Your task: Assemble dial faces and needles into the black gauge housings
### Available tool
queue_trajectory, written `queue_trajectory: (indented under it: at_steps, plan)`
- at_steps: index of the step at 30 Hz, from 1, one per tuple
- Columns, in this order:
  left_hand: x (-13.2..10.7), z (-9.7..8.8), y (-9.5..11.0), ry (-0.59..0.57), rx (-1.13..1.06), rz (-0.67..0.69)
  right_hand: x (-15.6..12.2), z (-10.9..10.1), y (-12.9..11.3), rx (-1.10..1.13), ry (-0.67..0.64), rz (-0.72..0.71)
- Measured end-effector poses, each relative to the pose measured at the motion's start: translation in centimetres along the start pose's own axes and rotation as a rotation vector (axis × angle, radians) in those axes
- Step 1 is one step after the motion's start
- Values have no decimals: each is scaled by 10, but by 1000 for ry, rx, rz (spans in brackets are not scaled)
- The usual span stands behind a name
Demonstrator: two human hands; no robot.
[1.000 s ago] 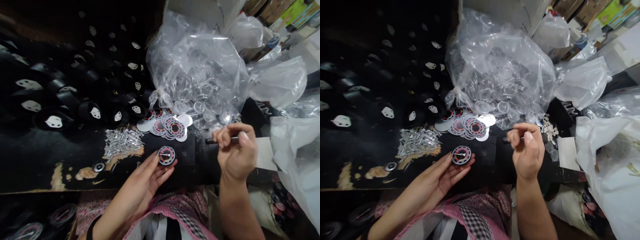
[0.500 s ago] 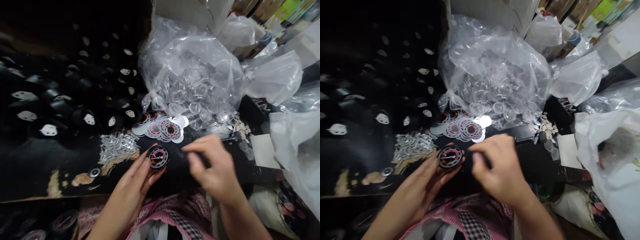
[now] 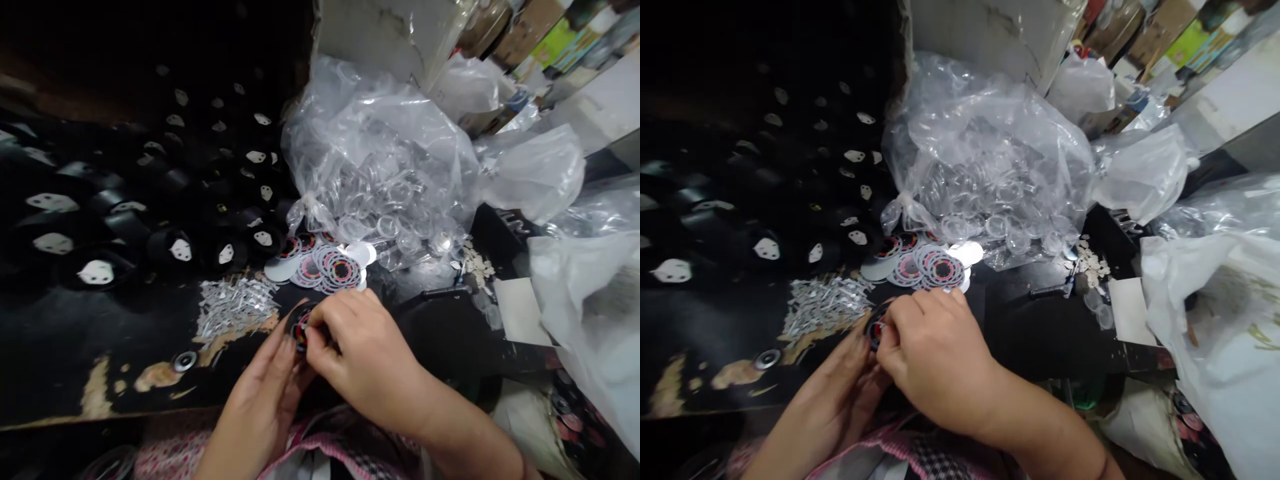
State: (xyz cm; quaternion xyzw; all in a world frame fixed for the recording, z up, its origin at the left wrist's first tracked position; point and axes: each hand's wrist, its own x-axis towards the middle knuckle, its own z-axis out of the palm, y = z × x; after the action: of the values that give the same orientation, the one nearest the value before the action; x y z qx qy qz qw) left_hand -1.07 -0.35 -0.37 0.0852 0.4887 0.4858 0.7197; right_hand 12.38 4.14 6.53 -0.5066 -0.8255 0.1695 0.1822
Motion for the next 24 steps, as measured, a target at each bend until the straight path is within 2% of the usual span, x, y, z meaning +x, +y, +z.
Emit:
queue_trajectory:
  at_steps: [2, 4, 5, 7, 10, 13, 15, 18, 21, 22, 24]
  plan:
    - [1, -6, 1, 39, 125, 56, -1, -3, 0, 87, -45, 34]
    - [3, -10, 2, 46, 187, 54, 0, -5, 6, 198, -82, 27]
    - [5, -10, 3, 60, 162, 48, 2, -6, 12, 252, -85, 22]
    - [6, -6, 5, 60, 51, 33, 12, -8, 29, 281, -8, 49]
    - [6, 6, 11, 1, -42, 9, 40, -8, 63, 35, 178, 221]
    - [2, 14, 18, -54, -51, -101, 67, -6, 90, -219, 136, 280]
    - [0, 15, 22, -79, -87, -156, 76, -7, 99, -238, 123, 246]
    - [-2, 13, 27, -101, -160, -204, 73, -11, 99, -173, 173, 235]
    - [-1, 13, 31, -105, -213, -261, 53, -13, 84, -72, 283, 155]
    - [0, 14, 32, -93, -228, -280, 44, -12, 76, -17, 284, 108]
    - [1, 16, 34, -57, -251, -314, 27, -5, 57, 99, 197, 25]
